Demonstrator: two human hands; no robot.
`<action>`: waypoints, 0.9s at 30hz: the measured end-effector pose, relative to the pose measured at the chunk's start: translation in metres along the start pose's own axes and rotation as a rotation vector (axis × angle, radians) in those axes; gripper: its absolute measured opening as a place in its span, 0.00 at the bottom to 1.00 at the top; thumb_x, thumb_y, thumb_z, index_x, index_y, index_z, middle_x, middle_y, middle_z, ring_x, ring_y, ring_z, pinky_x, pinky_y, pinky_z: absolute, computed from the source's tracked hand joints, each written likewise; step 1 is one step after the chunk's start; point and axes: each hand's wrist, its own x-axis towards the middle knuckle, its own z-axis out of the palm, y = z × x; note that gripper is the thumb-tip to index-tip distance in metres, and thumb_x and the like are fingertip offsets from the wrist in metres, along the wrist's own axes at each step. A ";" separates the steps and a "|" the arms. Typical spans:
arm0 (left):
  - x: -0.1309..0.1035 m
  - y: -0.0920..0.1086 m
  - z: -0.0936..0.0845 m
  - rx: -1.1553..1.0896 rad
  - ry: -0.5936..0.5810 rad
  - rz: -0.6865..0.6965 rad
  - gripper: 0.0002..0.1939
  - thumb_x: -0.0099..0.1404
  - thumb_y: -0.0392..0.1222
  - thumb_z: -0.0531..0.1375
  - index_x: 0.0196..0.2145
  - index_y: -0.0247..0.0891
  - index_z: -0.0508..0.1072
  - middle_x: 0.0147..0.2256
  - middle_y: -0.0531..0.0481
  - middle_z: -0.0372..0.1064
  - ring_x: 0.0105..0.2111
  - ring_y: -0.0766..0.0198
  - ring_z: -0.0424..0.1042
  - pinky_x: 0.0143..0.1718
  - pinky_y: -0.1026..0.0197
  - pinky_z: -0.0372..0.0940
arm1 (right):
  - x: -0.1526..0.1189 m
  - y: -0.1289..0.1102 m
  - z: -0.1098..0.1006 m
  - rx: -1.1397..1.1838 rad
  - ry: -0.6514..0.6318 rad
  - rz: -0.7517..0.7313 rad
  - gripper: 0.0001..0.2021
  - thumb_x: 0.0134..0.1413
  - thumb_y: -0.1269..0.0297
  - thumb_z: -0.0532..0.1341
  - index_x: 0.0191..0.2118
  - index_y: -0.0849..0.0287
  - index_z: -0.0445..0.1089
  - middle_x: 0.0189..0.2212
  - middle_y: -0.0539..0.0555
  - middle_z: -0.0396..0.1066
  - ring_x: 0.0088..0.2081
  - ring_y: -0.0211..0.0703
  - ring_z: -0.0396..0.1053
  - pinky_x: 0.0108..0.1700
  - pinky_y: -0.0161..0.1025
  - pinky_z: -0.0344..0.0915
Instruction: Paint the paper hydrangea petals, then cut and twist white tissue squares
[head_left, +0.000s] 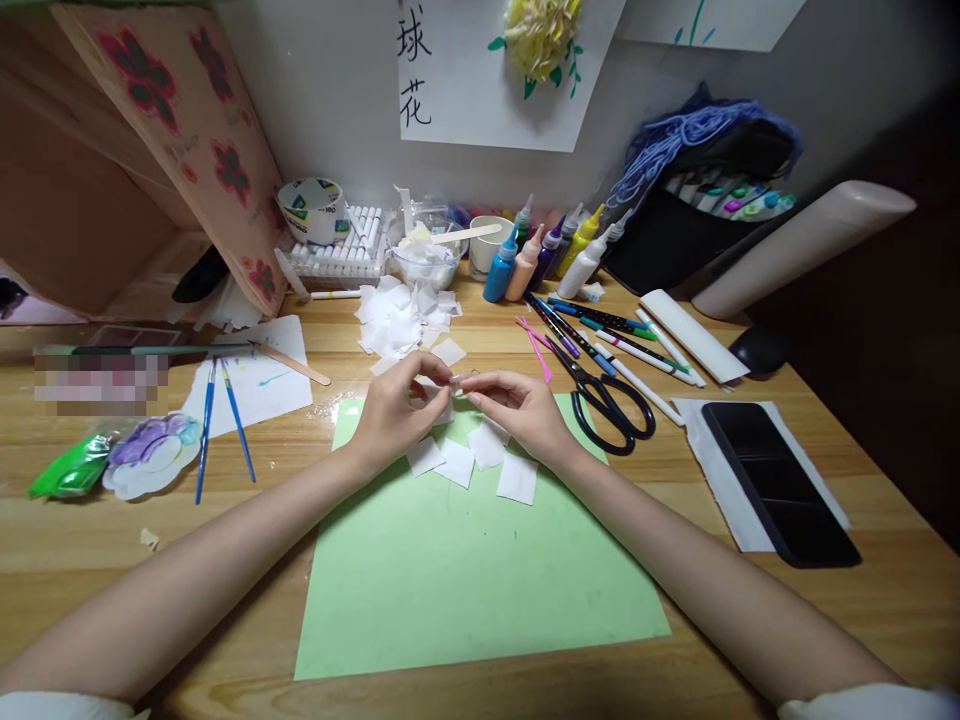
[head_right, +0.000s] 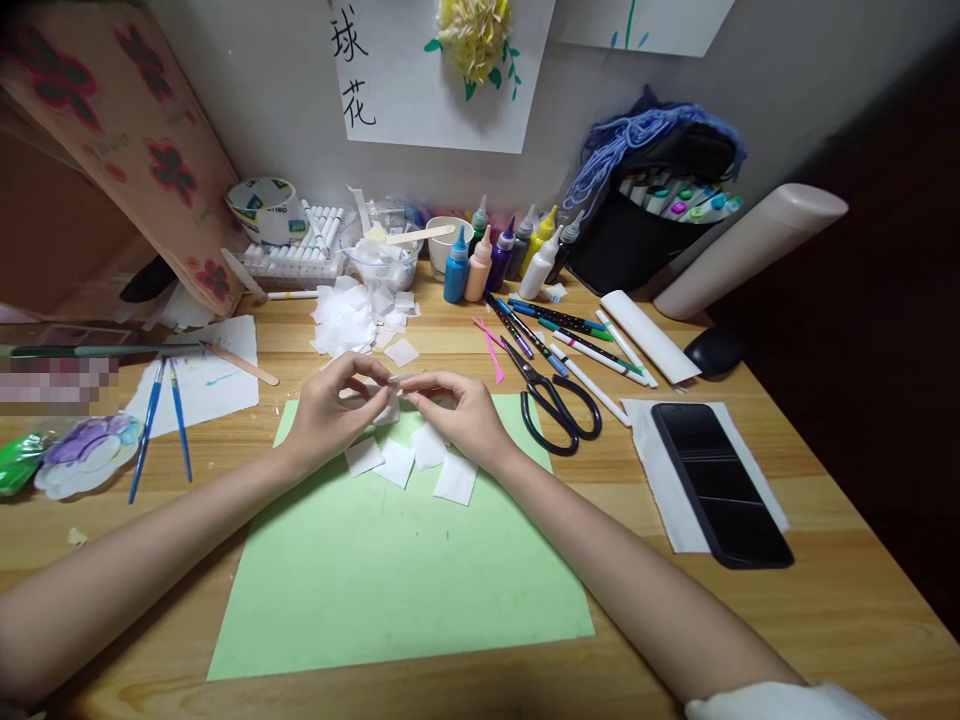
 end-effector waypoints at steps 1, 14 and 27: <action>0.000 0.000 0.000 -0.004 0.002 -0.004 0.05 0.57 0.31 0.59 0.33 0.37 0.67 0.30 0.53 0.70 0.29 0.71 0.69 0.28 0.68 0.66 | 0.000 0.000 0.000 -0.003 0.012 0.010 0.06 0.48 0.66 0.64 0.35 0.57 0.74 0.38 0.54 0.76 0.41 0.41 0.72 0.49 0.44 0.68; -0.001 -0.003 0.000 0.010 -0.013 0.064 0.08 0.55 0.28 0.58 0.32 0.37 0.68 0.29 0.54 0.69 0.28 0.71 0.68 0.27 0.67 0.65 | 0.002 -0.002 0.001 -0.018 0.075 0.066 0.08 0.44 0.65 0.66 0.33 0.59 0.71 0.34 0.55 0.74 0.37 0.41 0.72 0.46 0.45 0.68; -0.002 -0.002 0.000 0.059 -0.028 0.133 0.09 0.52 0.26 0.59 0.31 0.37 0.68 0.28 0.54 0.70 0.26 0.71 0.67 0.26 0.67 0.62 | 0.001 -0.001 0.002 -0.046 0.086 0.061 0.07 0.44 0.65 0.66 0.31 0.59 0.69 0.32 0.54 0.73 0.35 0.40 0.71 0.43 0.43 0.68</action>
